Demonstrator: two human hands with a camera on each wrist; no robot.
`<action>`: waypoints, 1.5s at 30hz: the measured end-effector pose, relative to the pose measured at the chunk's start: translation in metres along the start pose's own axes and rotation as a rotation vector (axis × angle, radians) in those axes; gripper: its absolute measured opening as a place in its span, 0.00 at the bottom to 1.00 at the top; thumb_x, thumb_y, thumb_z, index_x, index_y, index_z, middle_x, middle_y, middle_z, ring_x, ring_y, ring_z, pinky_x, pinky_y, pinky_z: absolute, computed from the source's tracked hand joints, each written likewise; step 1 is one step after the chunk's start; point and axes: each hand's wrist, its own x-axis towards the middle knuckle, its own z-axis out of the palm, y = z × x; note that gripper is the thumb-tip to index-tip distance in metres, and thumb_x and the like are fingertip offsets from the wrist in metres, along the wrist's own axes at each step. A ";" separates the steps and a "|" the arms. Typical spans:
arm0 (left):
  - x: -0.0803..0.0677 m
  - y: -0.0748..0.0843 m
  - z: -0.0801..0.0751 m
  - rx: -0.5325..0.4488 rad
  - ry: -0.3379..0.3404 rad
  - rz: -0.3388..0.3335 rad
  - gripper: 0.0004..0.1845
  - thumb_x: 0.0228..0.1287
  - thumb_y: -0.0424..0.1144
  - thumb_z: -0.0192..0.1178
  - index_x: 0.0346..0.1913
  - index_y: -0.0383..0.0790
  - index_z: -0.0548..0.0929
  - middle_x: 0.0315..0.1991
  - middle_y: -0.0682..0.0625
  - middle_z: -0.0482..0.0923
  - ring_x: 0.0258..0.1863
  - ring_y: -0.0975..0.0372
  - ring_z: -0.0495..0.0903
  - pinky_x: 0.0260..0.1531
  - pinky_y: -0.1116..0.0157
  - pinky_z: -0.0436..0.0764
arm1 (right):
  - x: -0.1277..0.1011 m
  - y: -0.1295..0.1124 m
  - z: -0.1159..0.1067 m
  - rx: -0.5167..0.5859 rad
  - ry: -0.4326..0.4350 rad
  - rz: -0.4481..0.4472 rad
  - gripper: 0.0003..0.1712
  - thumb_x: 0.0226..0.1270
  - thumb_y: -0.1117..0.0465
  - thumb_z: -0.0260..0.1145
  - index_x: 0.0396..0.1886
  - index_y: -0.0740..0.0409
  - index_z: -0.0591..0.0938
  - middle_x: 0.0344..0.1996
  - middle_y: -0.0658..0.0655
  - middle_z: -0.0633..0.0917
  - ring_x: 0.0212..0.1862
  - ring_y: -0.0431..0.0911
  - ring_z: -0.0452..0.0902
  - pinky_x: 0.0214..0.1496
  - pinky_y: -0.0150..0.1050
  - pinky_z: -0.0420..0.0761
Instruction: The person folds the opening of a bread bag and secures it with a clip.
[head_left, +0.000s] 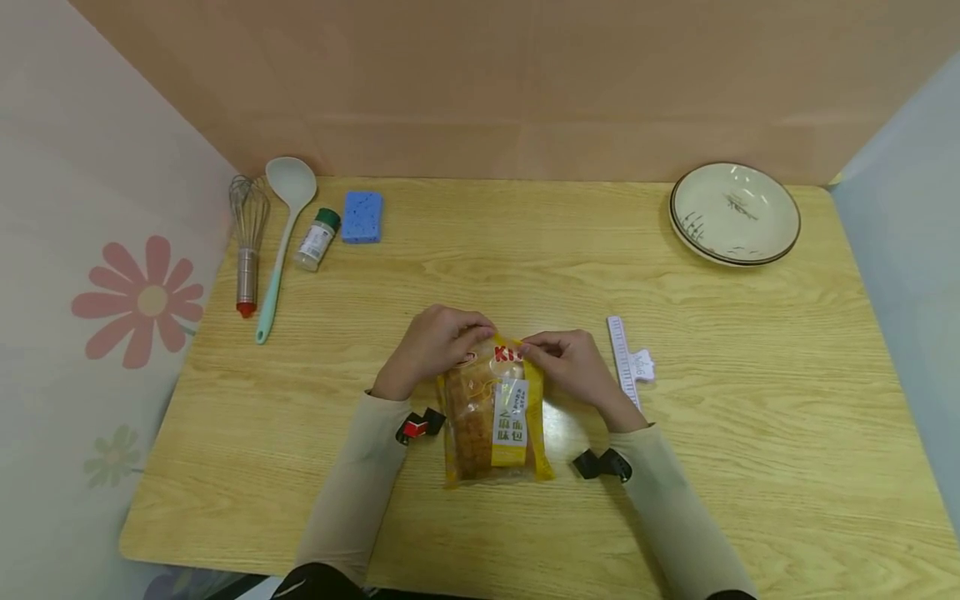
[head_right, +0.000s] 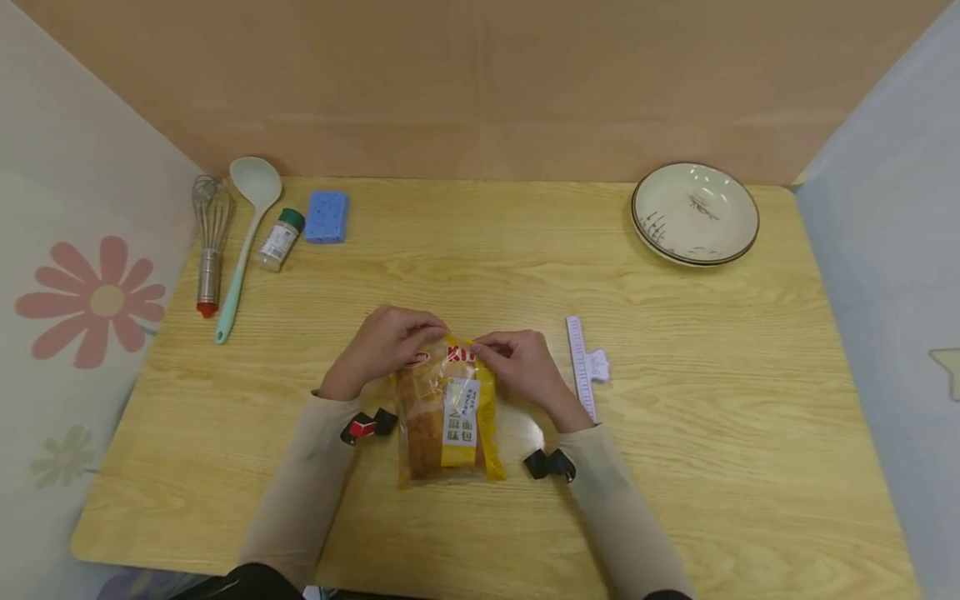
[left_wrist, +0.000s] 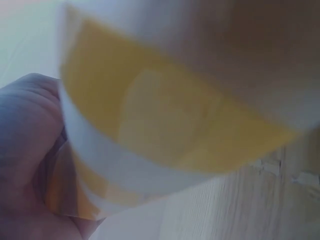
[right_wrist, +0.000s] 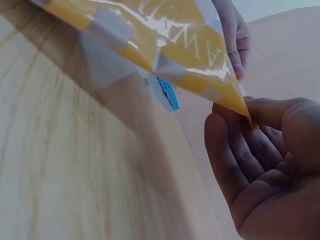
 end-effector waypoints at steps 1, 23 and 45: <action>0.000 0.000 0.000 0.007 0.001 0.000 0.10 0.76 0.39 0.62 0.45 0.40 0.92 0.34 0.50 0.90 0.17 0.72 0.73 0.24 0.67 0.72 | 0.000 0.000 -0.001 0.003 -0.007 0.006 0.09 0.73 0.67 0.68 0.43 0.70 0.90 0.39 0.65 0.91 0.36 0.51 0.90 0.38 0.31 0.84; 0.005 0.001 0.002 0.050 0.036 0.026 0.09 0.75 0.38 0.63 0.42 0.39 0.92 0.23 0.53 0.85 0.15 0.71 0.69 0.21 0.68 0.69 | 0.003 -0.002 0.004 0.032 0.070 -0.034 0.08 0.71 0.68 0.69 0.42 0.70 0.90 0.36 0.64 0.91 0.34 0.50 0.89 0.38 0.31 0.85; 0.002 -0.005 0.001 0.000 0.043 -0.012 0.09 0.74 0.39 0.64 0.44 0.40 0.93 0.33 0.49 0.90 0.15 0.69 0.70 0.23 0.66 0.72 | 0.001 0.000 -0.005 -0.027 0.027 0.010 0.09 0.73 0.66 0.69 0.40 0.70 0.90 0.33 0.64 0.91 0.30 0.50 0.89 0.32 0.31 0.84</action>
